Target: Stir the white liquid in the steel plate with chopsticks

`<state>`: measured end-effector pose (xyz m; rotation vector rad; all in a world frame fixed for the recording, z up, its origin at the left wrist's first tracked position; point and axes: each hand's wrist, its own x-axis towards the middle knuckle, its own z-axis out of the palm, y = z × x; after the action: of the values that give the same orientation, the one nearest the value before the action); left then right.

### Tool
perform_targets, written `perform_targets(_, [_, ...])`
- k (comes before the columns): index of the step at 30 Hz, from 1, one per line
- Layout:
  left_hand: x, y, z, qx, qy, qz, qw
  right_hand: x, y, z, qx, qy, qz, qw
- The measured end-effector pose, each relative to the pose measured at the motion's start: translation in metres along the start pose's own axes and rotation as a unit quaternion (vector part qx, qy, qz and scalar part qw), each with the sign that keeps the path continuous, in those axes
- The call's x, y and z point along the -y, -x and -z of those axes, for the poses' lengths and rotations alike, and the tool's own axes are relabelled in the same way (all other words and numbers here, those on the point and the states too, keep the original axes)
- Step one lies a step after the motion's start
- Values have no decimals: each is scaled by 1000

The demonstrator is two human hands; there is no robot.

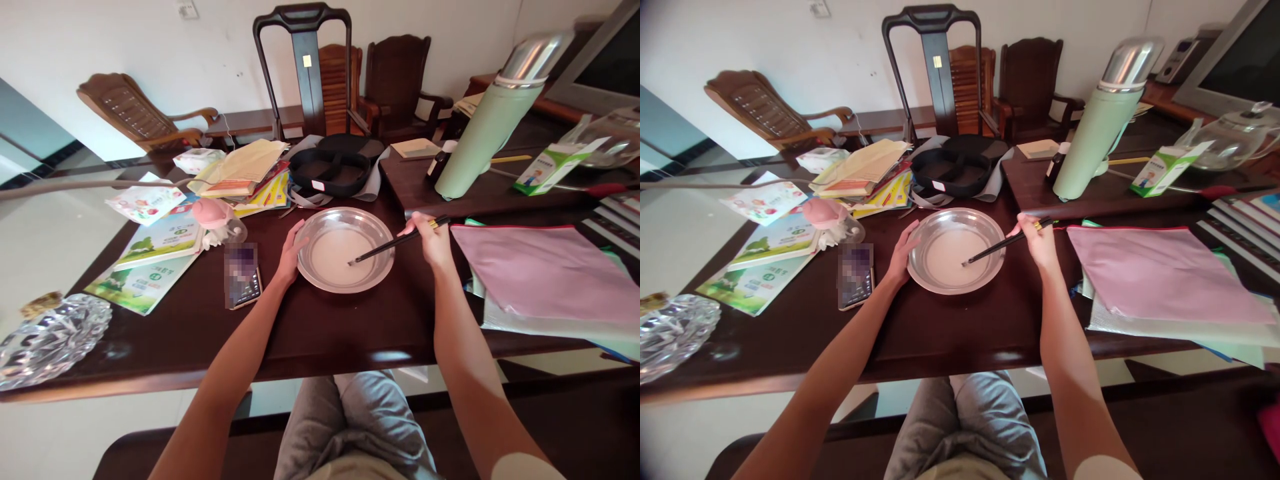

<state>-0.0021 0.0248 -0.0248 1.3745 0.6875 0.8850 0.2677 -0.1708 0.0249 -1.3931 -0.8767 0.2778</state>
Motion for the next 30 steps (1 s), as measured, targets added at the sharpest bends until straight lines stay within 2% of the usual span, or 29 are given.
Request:
perform_targets(3, [0, 0, -1, 4, -4, -1, 1000, 5, 3, -10, 88, 11, 0, 996])
perform_targets(5, [0, 0, -1, 7, -3, -3, 1000, 7, 3, -14, 111, 21, 13, 993])
perform_targets(7, [0, 0, -1, 9, 0, 0, 1000, 5, 3, -12, 80, 31, 25, 996])
perform_targets(10, [2, -1, 0, 9, -4, -1, 1000, 0, 0, -2, -10, 27, 20, 999])
perform_targets(12, [3, -1, 1, 9, -8, -4, 1000, -2, -1, 2, -33, 14, 11, 999])
perform_targets(14, [3, -1, 1, 10, -10, -7, 1000, 0, 0, -1, -4, 7, 6, 1000])
perform_targets(17, [2, 0, 1, 12, -12, -8, 1000, 5, 3, -11, 86, 18, 9, 996])
perform_targets(19, [1, 0, -1, 9, -10, -6, 1000, 6, 4, -14, 104, 31, 19, 994])
perform_targets(21, [0, 1, -2, 5, -3, -4, 1000, 4, 2, -10, 64, 35, 26, 997])
perform_targets(23, [0, 1, -2, 3, 0, -1, 1000, 0, 0, -3, -5, 24, 23, 999])
perform_targets(25, [0, 0, -1, 4, -6, -5, 1000, -2, -1, 1, -41, 8, 16, 999])
perform_targets(27, [2, 0, 0, 8, -17, -12, 1000, -1, 0, 0, -15, 0, 7, 1000])
perform_targets(30, [3, -1, 2, 9, -23, -15, 1000, 5, 2, -10, 85, 11, -2, 996])
